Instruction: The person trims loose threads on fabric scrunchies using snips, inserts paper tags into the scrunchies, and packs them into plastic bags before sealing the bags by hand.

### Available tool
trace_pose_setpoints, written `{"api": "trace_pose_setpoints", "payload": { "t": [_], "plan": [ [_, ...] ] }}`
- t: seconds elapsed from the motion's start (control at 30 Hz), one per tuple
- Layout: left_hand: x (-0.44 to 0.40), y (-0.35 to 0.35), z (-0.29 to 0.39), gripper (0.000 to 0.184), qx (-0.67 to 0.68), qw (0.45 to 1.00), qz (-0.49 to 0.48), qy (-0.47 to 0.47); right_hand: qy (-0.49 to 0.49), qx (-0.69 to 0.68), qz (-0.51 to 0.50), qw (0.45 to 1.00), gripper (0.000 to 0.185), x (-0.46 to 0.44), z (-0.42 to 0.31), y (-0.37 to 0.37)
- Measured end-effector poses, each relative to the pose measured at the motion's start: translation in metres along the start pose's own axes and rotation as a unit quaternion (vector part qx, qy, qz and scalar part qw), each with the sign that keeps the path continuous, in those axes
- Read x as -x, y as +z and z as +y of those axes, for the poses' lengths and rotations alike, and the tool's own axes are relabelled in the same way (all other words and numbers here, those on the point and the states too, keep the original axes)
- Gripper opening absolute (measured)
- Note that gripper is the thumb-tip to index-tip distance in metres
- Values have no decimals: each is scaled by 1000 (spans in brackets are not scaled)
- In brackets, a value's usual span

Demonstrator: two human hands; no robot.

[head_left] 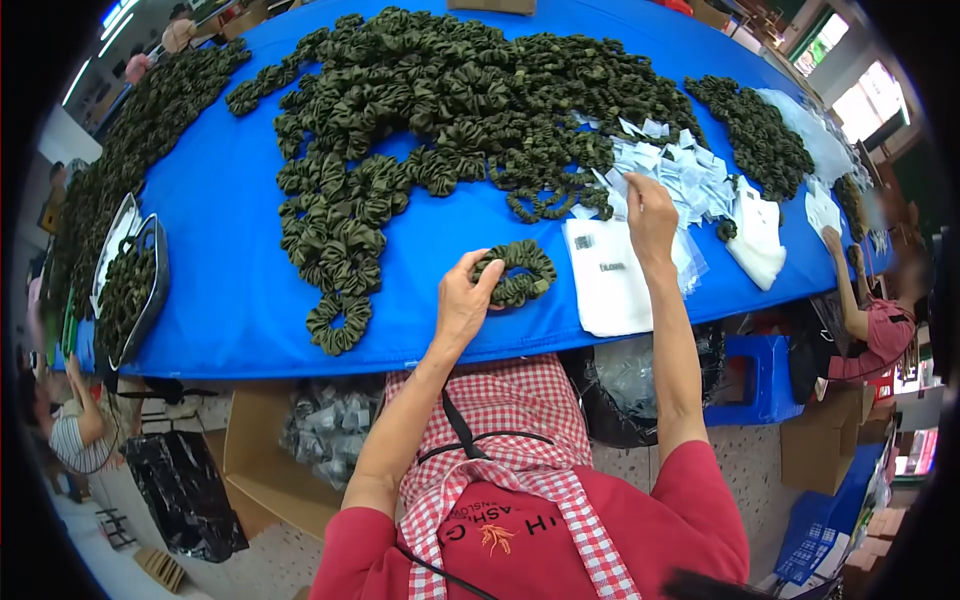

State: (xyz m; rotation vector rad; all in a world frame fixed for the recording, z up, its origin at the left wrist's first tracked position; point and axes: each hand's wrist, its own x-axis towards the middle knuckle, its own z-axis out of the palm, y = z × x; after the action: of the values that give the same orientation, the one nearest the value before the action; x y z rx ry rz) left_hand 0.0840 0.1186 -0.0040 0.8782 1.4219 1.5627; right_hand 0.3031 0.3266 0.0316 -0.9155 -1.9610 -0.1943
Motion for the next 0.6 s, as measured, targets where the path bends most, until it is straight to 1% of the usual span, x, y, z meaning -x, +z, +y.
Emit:
{"api": "trace_pose_setpoints", "payload": {
  "t": [0.03,0.07,0.1,0.13,0.17,0.2,0.23,0.27,0.33,0.37,0.43,0.47,0.5,0.53,0.6],
  "plan": [
    [1,3,-3,33,-1,1000,3,-6,114,-121,-35,985,15,-4,-36,-21],
    [1,8,-5,33,13,1000,3,-5,209,-217,-108,947,16,-4,-68,-44],
    [3,12,-7,33,28,1000,1,-3,267,-339,-169,886,17,12,-85,-53],
    [4,15,-13,33,27,1000,-2,-6,248,-372,-210,870,16,26,-109,-59],
    [4,18,-22,33,19,1000,-12,-2,197,-360,-195,891,15,36,-135,-63],
    [6,19,-28,33,11,1000,-20,2,167,-324,-161,917,13,46,-150,-55],
    [17,22,-2,34,37,998,-35,-36,158,-284,-157,933,13,60,-152,-46],
    [20,21,-6,34,36,998,-34,-37,150,-248,-160,944,12,68,-153,-40],
    [23,18,-12,35,108,993,-23,-52,110,-185,-150,965,12,81,-159,-37],
    [29,11,-11,35,-15,998,-52,-19,113,-186,-149,965,12,85,-162,-38],
    [35,4,-11,35,-33,996,-73,-32,98,-188,-166,963,14,89,-167,-43],
    [37,2,-10,35,-49,994,-89,-41,100,-186,-166,963,14,87,-163,-47],
    [38,-3,-7,37,-12,993,-108,-55,137,-234,-178,946,17,83,-150,-53],
    [41,-8,-2,37,-11,992,-109,-56,173,-282,-190,924,21,80,-134,-59],
    [52,-22,11,38,86,981,-140,-104,62,-126,-162,977,29,76,-70,-63]
  ]
}}
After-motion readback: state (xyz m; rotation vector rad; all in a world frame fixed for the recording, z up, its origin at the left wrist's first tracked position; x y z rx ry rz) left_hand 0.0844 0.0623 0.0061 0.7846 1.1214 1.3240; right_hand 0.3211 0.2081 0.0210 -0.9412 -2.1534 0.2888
